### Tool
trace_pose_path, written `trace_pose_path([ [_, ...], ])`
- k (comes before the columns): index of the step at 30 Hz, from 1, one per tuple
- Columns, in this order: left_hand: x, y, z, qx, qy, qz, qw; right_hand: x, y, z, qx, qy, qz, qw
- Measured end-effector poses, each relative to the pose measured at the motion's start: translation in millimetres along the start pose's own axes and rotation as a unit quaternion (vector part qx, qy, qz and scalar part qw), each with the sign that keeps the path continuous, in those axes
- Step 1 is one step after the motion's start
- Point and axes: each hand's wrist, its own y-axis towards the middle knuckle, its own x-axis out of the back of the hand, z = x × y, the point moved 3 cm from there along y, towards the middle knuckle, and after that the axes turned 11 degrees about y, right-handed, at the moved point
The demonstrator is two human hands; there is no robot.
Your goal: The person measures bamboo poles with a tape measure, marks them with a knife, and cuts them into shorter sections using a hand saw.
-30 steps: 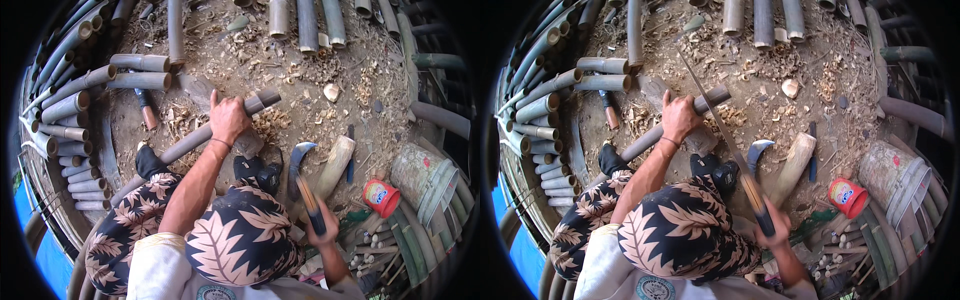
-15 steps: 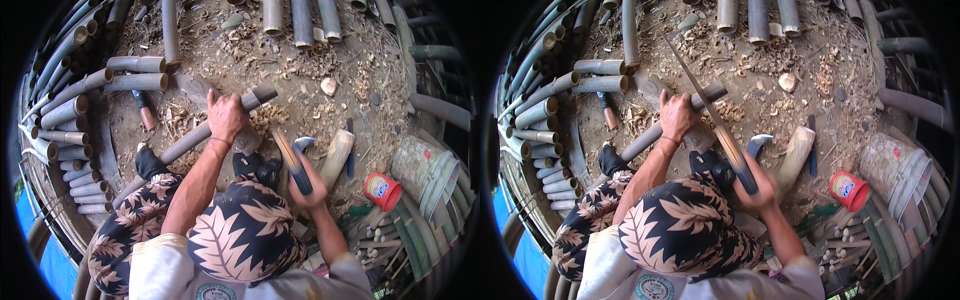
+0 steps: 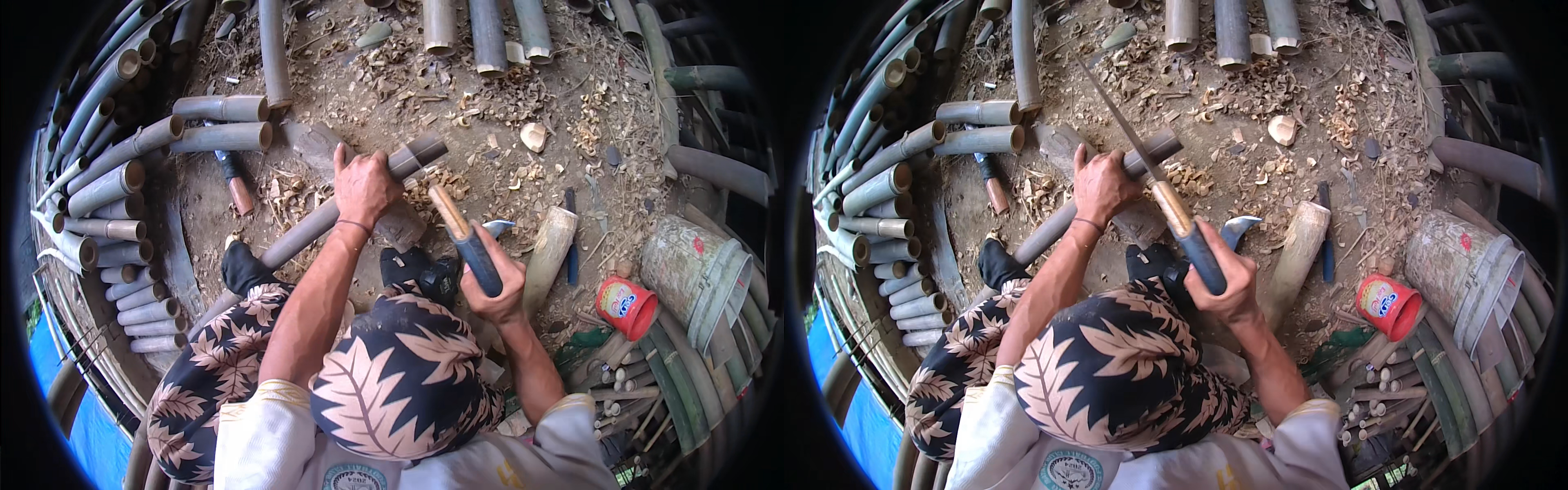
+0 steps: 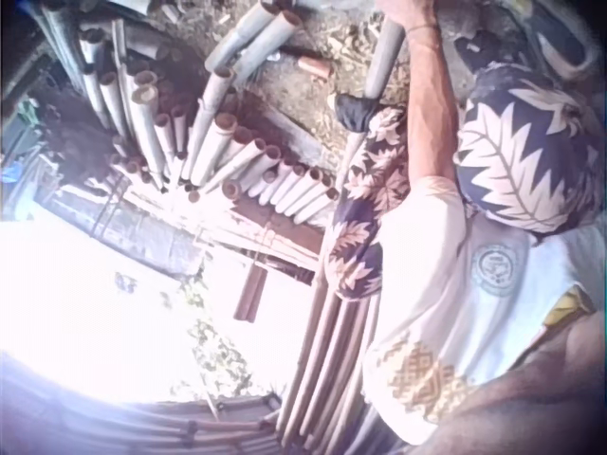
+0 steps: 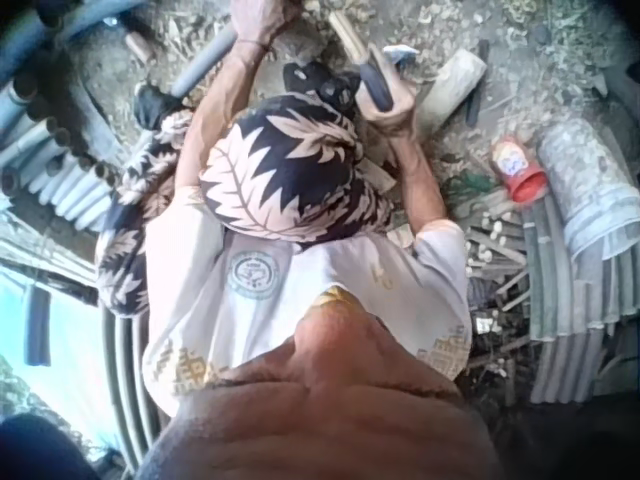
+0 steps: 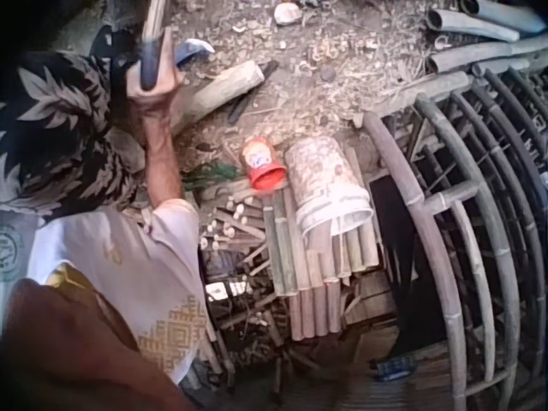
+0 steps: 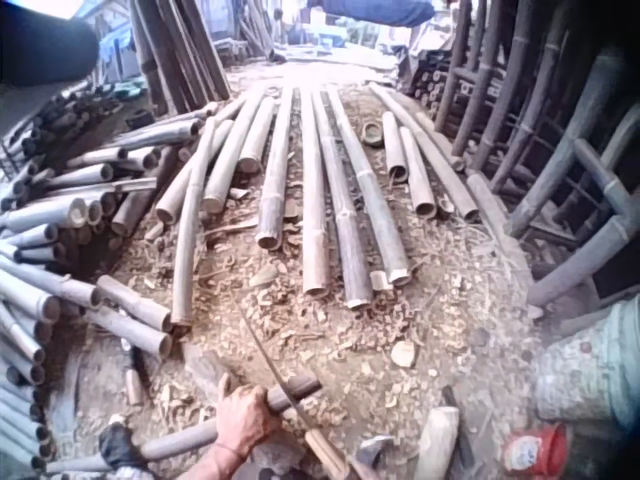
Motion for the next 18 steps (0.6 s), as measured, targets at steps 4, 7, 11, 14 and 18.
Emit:
trace_pose_path([
  [4, 5, 7, 22, 0.010, 0.005, 0.000, 1.000, 38, -66, 30, -0.015, -0.065, 0.029, 0.997],
  [7, 2, -2, 19, 0.017, 0.029, 0.050, 0.998, 97, -156, 60, -0.038, -0.159, 0.062, 0.985],
  [11, 1, -2, 12, 0.014, 0.021, 0.012, 1.000, 42, -68, 13, 0.025, -0.079, 0.020, 0.996],
  [14, -2, -3, 5, 0.008, 0.014, 0.003, 1.000, -14, 15, 0, 0.029, -0.012, -0.007, 0.999],
  [18, 6, 0, 10, 0.004, 0.022, 0.042, 0.999, 9, -22, 14, 0.009, -0.053, 0.028, 0.998],
])
